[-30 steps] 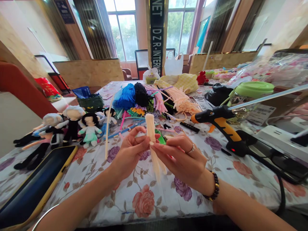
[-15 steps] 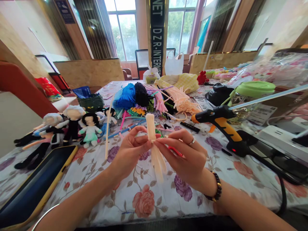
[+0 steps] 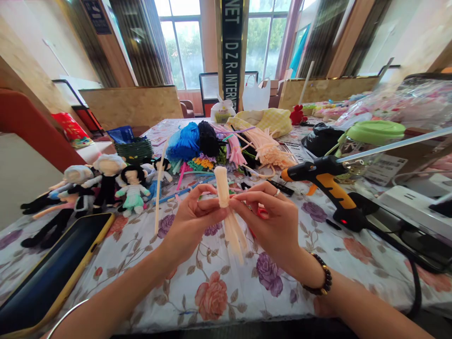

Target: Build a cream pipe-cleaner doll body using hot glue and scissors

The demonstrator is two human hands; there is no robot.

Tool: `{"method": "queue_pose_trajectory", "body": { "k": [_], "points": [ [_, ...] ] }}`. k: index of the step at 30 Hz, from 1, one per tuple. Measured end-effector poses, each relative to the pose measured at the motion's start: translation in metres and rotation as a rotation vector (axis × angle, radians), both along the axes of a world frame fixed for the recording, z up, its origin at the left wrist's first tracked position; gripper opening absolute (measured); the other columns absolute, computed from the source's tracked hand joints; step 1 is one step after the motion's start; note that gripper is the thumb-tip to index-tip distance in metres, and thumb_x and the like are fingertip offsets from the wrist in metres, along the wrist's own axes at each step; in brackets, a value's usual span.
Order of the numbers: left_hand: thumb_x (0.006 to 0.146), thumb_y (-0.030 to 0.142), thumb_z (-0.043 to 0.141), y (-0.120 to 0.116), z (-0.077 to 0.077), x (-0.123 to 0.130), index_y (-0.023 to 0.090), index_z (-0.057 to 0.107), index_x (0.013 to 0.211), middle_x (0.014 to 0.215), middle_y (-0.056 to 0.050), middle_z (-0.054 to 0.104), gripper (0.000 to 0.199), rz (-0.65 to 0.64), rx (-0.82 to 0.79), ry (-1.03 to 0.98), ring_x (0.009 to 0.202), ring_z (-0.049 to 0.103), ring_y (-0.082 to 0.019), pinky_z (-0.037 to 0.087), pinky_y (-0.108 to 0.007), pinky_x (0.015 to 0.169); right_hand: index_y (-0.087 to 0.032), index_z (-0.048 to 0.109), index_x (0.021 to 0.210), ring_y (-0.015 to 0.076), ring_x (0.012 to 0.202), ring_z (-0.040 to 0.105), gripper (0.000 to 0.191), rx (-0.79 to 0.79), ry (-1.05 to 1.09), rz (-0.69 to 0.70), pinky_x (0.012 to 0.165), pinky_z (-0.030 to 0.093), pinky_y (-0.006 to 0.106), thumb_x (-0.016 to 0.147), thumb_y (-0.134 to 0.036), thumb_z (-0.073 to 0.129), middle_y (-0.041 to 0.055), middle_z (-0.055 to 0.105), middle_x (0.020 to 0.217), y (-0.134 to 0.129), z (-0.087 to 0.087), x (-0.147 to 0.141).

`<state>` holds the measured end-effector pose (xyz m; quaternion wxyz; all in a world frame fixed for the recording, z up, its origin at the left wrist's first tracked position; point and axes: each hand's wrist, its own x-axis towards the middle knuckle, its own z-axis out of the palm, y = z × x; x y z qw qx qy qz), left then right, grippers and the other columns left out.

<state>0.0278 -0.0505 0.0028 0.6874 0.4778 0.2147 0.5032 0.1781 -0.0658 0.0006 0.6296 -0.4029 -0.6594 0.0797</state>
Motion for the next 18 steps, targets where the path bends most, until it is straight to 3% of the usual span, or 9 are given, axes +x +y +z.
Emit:
{"method": "queue_pose_trajectory", "body": {
  "k": [11,18],
  "points": [
    [0.071,0.021,0.071,-0.0006,0.0024,-0.0001,0.021,0.050,0.085,0.071,0.002,0.072,0.025,0.075,0.005,0.054,0.066,0.065,-0.011,0.045,-0.021,0.066,-0.023,0.069,0.075,0.0079,0.059,0.052,0.005,-0.078,0.038,0.061,0.044,0.039,0.020,0.072,-0.021,0.072,-0.0011,0.058,0.070,0.0025,0.0000,-0.0006],
    [0.071,0.020,0.070,0.0018,-0.0005,0.0006,0.021,0.051,0.088,0.072,0.002,0.071,0.026,0.083,0.016,0.026,0.065,0.064,-0.010,0.047,-0.021,0.064,-0.023,0.071,0.075,0.0100,0.063,0.058,0.003,-0.218,0.128,0.251,0.050,0.049,0.021,0.073,-0.024,0.070,0.0003,0.060,0.072,0.0057,0.0024,0.0013]
  ]
}}
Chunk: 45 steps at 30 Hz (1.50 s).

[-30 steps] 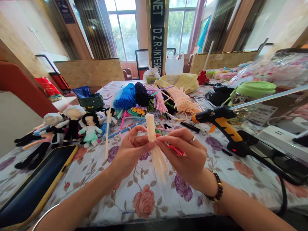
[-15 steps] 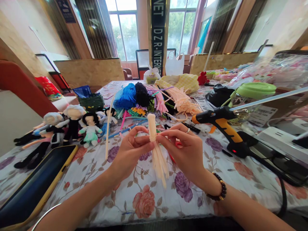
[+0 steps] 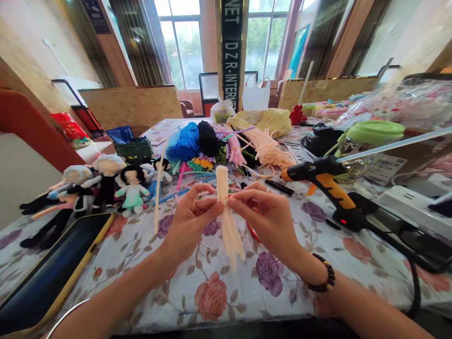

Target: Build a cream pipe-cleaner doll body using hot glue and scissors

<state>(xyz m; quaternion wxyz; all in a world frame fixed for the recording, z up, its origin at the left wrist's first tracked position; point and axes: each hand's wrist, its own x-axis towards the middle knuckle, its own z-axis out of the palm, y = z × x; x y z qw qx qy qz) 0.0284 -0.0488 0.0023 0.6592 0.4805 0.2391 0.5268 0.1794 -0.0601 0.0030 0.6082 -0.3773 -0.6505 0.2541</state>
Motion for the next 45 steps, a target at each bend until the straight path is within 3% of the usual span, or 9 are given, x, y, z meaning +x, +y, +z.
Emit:
{"method": "queue_pose_trajectory", "body": {
  "k": [7,20,29,45],
  "points": [
    [0.061,0.012,0.076,0.0034,-0.0029,0.0011,0.019,0.053,0.085,0.070,0.004,0.068,0.034,0.028,-0.050,-0.077,0.063,0.063,-0.007,0.049,-0.017,0.065,-0.021,0.070,0.070,0.0089,0.061,0.055,0.005,-0.046,-0.008,0.014,0.048,0.047,0.018,0.074,-0.024,0.069,0.0000,0.058,0.068,-0.0018,0.0051,-0.0008],
    [0.059,0.011,0.078,0.0007,0.0018,-0.0001,0.020,0.050,0.083,0.068,0.003,0.071,0.038,0.117,-0.062,-0.019,0.063,0.067,-0.012,0.051,-0.022,0.064,-0.022,0.069,0.072,0.0099,0.065,0.057,0.002,0.012,-0.033,-0.018,0.053,0.048,0.020,0.074,-0.023,0.069,0.0003,0.060,0.072,-0.0001,-0.0002,-0.0010],
    [0.061,0.012,0.076,0.0020,-0.0011,-0.0007,0.020,0.047,0.082,0.072,0.003,0.070,0.037,0.101,-0.031,-0.026,0.066,0.066,-0.012,0.051,-0.024,0.068,-0.021,0.068,0.071,0.0105,0.061,0.060,0.011,-0.142,0.008,0.131,0.048,0.050,0.019,0.075,-0.031,0.068,0.0013,0.063,0.072,0.0028,0.0041,0.0026],
    [0.053,0.009,0.080,0.0043,0.0006,-0.0025,0.019,0.054,0.079,0.064,0.005,0.069,0.038,0.123,-0.114,-0.058,0.061,0.063,-0.009,0.049,-0.020,0.065,-0.020,0.070,0.070,0.0103,0.064,0.059,0.009,-0.184,0.017,0.113,0.052,0.051,0.018,0.071,-0.029,0.071,0.0027,0.060,0.074,0.0039,0.0026,0.0023]
  ]
}}
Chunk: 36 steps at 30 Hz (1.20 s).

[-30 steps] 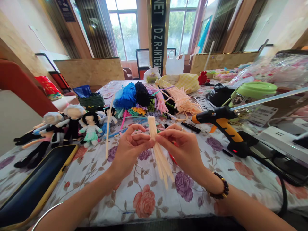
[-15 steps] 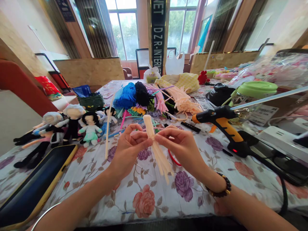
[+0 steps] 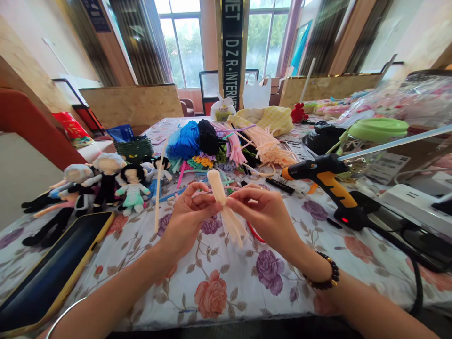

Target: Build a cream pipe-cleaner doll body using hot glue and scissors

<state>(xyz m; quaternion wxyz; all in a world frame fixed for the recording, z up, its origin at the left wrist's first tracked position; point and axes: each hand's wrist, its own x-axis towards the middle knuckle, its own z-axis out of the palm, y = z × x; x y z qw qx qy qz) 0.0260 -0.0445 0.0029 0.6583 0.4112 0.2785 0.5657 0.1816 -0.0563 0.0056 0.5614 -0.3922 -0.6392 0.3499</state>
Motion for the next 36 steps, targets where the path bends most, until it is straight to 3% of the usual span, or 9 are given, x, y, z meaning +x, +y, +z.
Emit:
{"method": "queue_pose_trajectory", "body": {
  "k": [5,14,27,36],
  "points": [
    [0.055,0.010,0.079,0.0022,-0.0018,0.0001,0.018,0.054,0.079,0.064,0.005,0.069,0.036,0.004,-0.005,0.016,0.062,0.064,-0.010,0.050,-0.022,0.066,-0.021,0.071,0.074,0.0118,0.065,0.059,0.011,0.022,-0.063,-0.025,0.053,0.052,0.021,0.072,-0.032,0.070,0.0032,0.062,0.076,0.0002,0.0007,0.0017],
    [0.054,0.012,0.080,0.0038,-0.0017,0.0008,0.019,0.059,0.091,0.076,0.003,0.069,0.043,0.041,0.087,0.098,0.064,0.064,-0.008,0.051,-0.019,0.065,-0.024,0.073,0.077,0.0130,0.072,0.057,0.012,-0.079,-0.059,-0.012,0.059,0.049,0.024,0.073,-0.034,0.068,0.0027,0.061,0.081,-0.0030,0.0015,0.0025],
    [0.070,0.028,0.072,0.0010,-0.0009,0.0010,0.017,0.056,0.087,0.067,-0.001,0.071,0.026,-0.027,0.030,0.148,0.064,0.069,-0.016,0.056,-0.030,0.068,-0.025,0.072,0.077,0.0142,0.069,0.057,0.011,0.021,-0.154,-0.103,0.059,0.046,0.028,0.077,-0.034,0.065,0.0025,0.061,0.077,-0.0008,-0.0036,0.0050],
    [0.065,0.018,0.075,0.0014,-0.0010,0.0010,0.017,0.058,0.086,0.065,0.002,0.071,0.027,-0.039,0.069,0.102,0.062,0.067,-0.012,0.055,-0.023,0.063,-0.023,0.071,0.074,0.0120,0.064,0.054,0.010,0.118,-0.252,-0.177,0.055,0.044,0.026,0.078,-0.030,0.065,0.0009,0.059,0.070,-0.0060,0.0003,0.0023]
  ]
}}
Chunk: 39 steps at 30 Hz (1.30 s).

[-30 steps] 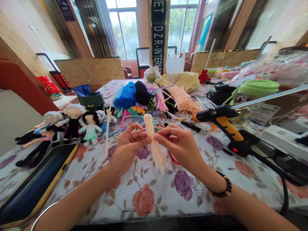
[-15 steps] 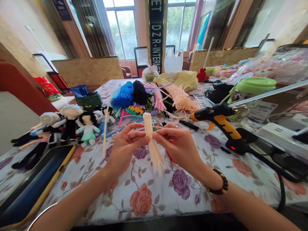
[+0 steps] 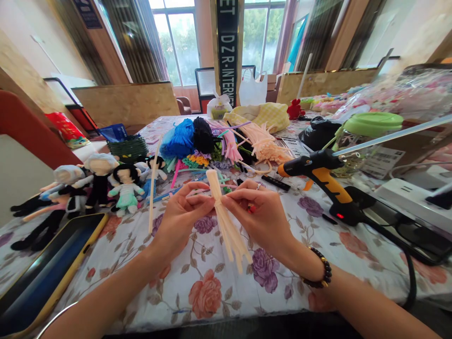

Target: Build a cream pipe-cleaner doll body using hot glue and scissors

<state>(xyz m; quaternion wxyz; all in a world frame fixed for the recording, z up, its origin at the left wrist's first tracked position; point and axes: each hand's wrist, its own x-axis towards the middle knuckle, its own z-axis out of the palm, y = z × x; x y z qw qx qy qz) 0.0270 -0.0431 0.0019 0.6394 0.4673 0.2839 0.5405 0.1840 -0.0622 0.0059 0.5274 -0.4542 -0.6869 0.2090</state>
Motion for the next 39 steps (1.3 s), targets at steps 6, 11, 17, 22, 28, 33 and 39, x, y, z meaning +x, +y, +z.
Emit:
{"method": "queue_pose_trajectory", "body": {
  "k": [6,11,17,22,28,33,39],
  "points": [
    [0.064,0.018,0.075,0.0011,-0.0011,0.0006,0.017,0.059,0.086,0.063,0.003,0.070,0.027,0.000,-0.016,-0.012,0.060,0.066,-0.010,0.053,-0.020,0.063,-0.023,0.070,0.072,0.0121,0.064,0.054,0.011,-0.002,-0.009,0.005,0.054,0.043,0.026,0.078,-0.030,0.064,0.0008,0.058,0.068,0.0008,0.0008,0.0000],
    [0.063,0.018,0.076,0.0017,-0.0018,0.0007,0.017,0.059,0.087,0.067,0.002,0.070,0.030,-0.005,-0.038,0.021,0.063,0.066,-0.010,0.053,-0.021,0.066,-0.023,0.071,0.076,0.0118,0.065,0.054,0.012,-0.027,0.021,-0.015,0.055,0.043,0.025,0.078,-0.031,0.064,0.0011,0.058,0.072,0.0022,-0.0016,0.0002],
    [0.057,0.016,0.079,-0.0013,0.0016,-0.0004,0.018,0.057,0.091,0.069,0.001,0.071,0.041,-0.027,-0.076,0.098,0.063,0.066,-0.011,0.052,-0.022,0.065,-0.023,0.070,0.074,0.0123,0.067,0.054,0.012,-0.018,0.004,-0.023,0.055,0.044,0.025,0.079,-0.031,0.062,0.0015,0.057,0.073,-0.0003,-0.0019,-0.0003],
    [0.057,0.016,0.080,-0.0038,0.0023,0.0005,0.019,0.054,0.094,0.074,-0.001,0.073,0.045,-0.034,-0.069,0.127,0.066,0.068,-0.014,0.051,-0.022,0.063,-0.024,0.068,0.073,0.0140,0.068,0.055,0.012,0.000,-0.007,-0.007,0.055,0.046,0.026,0.080,-0.032,0.062,0.0023,0.056,0.073,0.0003,-0.0029,-0.0015],
    [0.056,0.017,0.079,-0.0033,0.0035,-0.0008,0.018,0.056,0.089,0.067,0.001,0.070,0.040,0.003,-0.047,0.152,0.060,0.065,-0.012,0.051,-0.022,0.060,-0.022,0.064,0.077,0.0136,0.070,0.057,0.012,0.029,-0.135,0.017,0.057,0.049,0.025,0.083,-0.030,0.057,0.0027,0.057,0.078,0.0021,-0.0008,0.0002],
    [0.056,0.017,0.079,-0.0049,0.0075,-0.0010,0.017,0.056,0.088,0.061,0.002,0.068,0.040,0.035,-0.078,0.229,0.055,0.062,-0.011,0.050,-0.023,0.057,-0.020,0.059,0.087,0.0149,0.082,0.056,0.009,0.292,-0.389,0.032,0.071,0.049,0.029,0.086,-0.019,0.050,0.0052,0.055,0.089,0.0064,-0.0025,0.0030],
    [0.057,0.014,0.076,-0.0053,0.0044,-0.0018,0.019,0.056,0.089,0.062,0.002,0.067,0.037,0.006,-0.051,0.259,0.055,0.062,-0.010,0.050,-0.020,0.056,-0.020,0.055,0.090,0.0178,0.088,0.053,0.009,0.404,-0.586,0.026,0.078,0.046,0.035,0.088,-0.018,0.046,0.0074,0.055,0.094,0.0087,-0.0044,0.0052]
  ]
}}
